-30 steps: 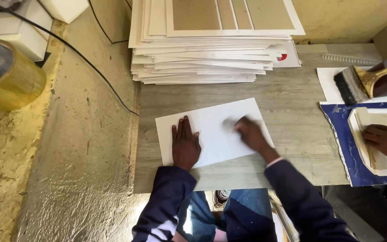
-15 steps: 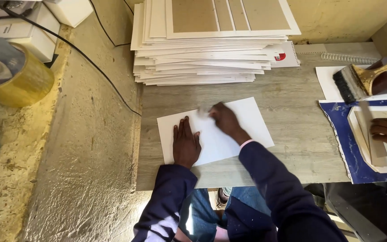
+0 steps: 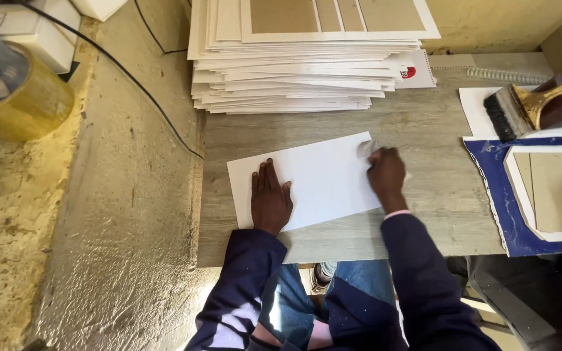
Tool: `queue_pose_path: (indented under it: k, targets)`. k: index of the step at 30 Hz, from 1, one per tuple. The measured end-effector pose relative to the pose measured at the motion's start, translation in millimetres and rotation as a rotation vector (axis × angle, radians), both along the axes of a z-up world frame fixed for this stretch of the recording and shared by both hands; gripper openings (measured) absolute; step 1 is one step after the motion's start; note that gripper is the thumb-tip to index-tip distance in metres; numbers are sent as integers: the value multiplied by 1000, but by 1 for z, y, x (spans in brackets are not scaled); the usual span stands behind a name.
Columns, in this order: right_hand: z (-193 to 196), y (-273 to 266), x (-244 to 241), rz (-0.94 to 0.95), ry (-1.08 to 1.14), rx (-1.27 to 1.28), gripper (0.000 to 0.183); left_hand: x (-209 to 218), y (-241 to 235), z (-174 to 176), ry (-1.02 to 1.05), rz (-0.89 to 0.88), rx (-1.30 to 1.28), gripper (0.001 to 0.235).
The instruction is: Manually folding and assembling paper folders from pre-cut templates using a cloth for smoothing.
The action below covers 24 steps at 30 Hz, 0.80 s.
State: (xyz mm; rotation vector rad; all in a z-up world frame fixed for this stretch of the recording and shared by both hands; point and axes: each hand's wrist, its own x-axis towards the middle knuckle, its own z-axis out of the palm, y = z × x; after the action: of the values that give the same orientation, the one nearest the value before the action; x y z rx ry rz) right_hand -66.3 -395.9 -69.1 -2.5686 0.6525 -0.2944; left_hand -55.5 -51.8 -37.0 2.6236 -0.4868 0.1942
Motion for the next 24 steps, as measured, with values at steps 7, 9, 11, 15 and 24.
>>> queue_pose_path:
  k: [7, 9, 11, 15, 24]
  targets:
    - [-5, 60, 5, 96, -98, 5, 15, 4, -6, -3, 7, 4, -43, 64]
    - [-13, 111, -8, 88, -147, 70, 20, 2, -1, -9, 13, 7, -54, 63]
    - [8, 182, -36, 480, -113, 245, 24, 6, -3, -14, -38, -22, -67, 62]
    - [20, 164, -62, 666, -184, 193, 10, 3, 2, -11, -36, -34, -130, 59]
    - [25, 19, 28, 230, 56, 38, 6, 6, 0, 2, 95, -286, 81, 73]
